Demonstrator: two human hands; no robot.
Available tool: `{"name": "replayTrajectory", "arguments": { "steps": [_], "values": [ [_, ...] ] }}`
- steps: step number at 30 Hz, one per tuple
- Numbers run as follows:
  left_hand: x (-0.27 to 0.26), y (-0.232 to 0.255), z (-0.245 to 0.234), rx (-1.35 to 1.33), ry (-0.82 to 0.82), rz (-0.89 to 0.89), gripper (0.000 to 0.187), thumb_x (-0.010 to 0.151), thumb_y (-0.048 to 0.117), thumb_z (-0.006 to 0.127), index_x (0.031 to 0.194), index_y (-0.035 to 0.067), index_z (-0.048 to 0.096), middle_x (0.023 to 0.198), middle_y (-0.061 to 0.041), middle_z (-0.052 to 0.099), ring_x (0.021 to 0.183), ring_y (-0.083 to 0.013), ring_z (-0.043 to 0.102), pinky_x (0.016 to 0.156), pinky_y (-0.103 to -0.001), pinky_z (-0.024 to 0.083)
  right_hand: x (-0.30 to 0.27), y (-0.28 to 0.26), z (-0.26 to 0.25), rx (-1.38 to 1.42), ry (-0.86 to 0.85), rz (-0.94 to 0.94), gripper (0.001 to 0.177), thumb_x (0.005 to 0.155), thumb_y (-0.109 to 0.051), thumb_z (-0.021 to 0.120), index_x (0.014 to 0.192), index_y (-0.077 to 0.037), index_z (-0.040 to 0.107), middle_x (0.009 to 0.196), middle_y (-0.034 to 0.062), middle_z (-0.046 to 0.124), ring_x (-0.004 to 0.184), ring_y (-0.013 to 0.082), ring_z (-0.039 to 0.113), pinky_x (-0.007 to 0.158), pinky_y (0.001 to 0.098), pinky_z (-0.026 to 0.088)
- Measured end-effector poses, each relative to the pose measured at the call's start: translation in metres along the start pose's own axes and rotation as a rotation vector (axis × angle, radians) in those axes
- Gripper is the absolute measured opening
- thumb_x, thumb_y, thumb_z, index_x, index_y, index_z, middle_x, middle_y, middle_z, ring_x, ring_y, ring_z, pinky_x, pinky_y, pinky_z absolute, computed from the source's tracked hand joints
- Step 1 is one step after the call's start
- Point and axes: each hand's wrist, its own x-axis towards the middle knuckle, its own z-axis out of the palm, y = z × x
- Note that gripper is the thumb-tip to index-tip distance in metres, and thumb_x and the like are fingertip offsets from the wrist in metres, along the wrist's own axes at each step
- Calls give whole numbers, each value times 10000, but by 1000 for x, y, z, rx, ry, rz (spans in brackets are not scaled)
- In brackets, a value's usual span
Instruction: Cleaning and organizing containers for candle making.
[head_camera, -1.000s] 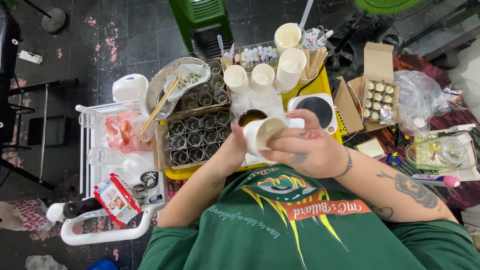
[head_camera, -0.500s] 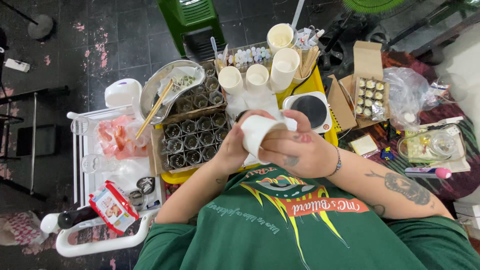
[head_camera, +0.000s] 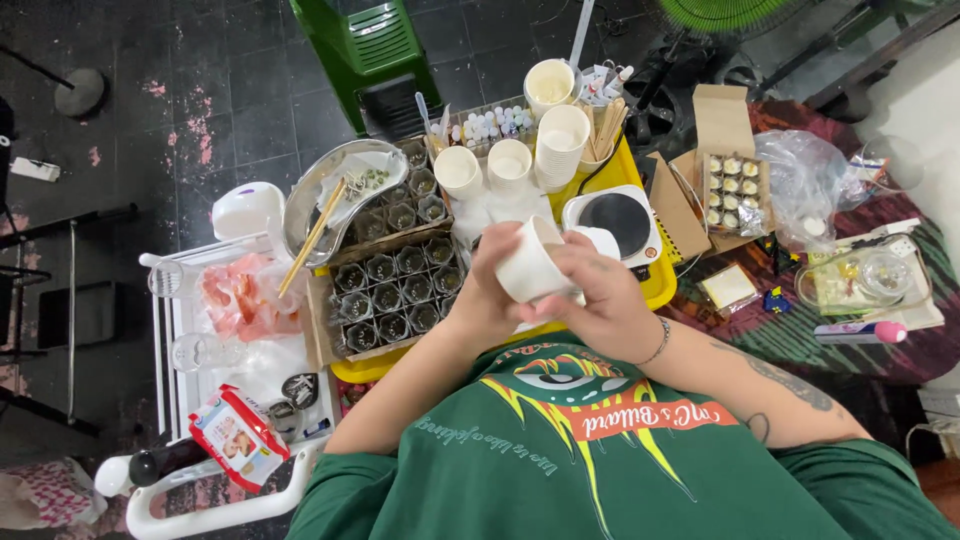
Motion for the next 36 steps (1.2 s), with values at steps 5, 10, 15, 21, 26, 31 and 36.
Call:
{"name": "replayTrajectory", "arguments": {
  "steps": [5, 10, 15, 21, 26, 31, 36],
  "values": [
    [4, 16, -13, -480, -31, -559, 891, 1014, 792, 368, 1498, 44, 339, 1337, -137, 581, 1234, -240, 593, 1068, -349, 487, 13, -16, -6, -321, -124, -222, 215, 855, -134, 774, 1014, -97, 633, 1015, 53, 672, 962, 267, 685, 1138, 555, 324],
    [9, 27, -14, -834, -230, -738, 1030, 923, 827, 353, 1559, 17, 348, 1296, -148, 610, 1070, -260, 637, 898, -372, 517, 9, -11, -13, -396, -92, -228, 244, 851, -203, 828, 931, -109, 617, 894, 31, 629, 828, 251, 638, 1111, 555, 386],
    [16, 53, -12, -349, -142, -312, 997, 936, 587, 787, 1532, 86, 164, 1492, -107, 403, 1418, -232, 436, 1217, -384, 354, 15, -20, -3, -273, -31, -119, 240, 854, -199, 808, 974, -85, 635, 973, 63, 674, 959, 274, 668, 1124, 504, 438],
    [-8, 16, -41, -1053, -11, -631, 711, 1017, 504, 650, 1507, 63, 383, 1423, -100, 525, 1311, -198, 564, 1085, -367, 499, 13, -20, 20, -192, -92, -110, 225, 924, -117, 732, 1125, -54, 652, 1119, 88, 670, 1149, 285, 664, 1218, 546, 406],
    [8, 46, -66, -1240, -200, -975, 539, 1105, 482, 548, 1400, 39, 465, 1112, -121, 657, 847, -175, 695, 607, -274, 546, 20, -29, 15, -398, -235, -282, 189, 873, -176, 781, 1040, -140, 697, 1026, 6, 664, 1057, 218, 662, 1187, 596, 340],
    [-8, 32, -73, -1213, -136, -1129, 559, 993, 511, 518, 1377, 110, 452, 1098, -88, 672, 783, -172, 715, 501, -267, 536, 25, -31, 18, -405, -270, -327, 213, 848, -210, 811, 1038, -168, 725, 1059, -29, 682, 1048, 177, 666, 1185, 594, 318],
    [-16, 30, -72, -453, -37, -494, 573, 1042, 292, 658, 1518, 64, 435, 1308, -118, 610, 1094, -173, 613, 869, -314, 538, 15, -16, 25, -149, -146, -60, 233, 835, -75, 800, 1057, -132, 757, 1056, -8, 738, 1052, 169, 718, 1195, 511, 427]
  ]
}}
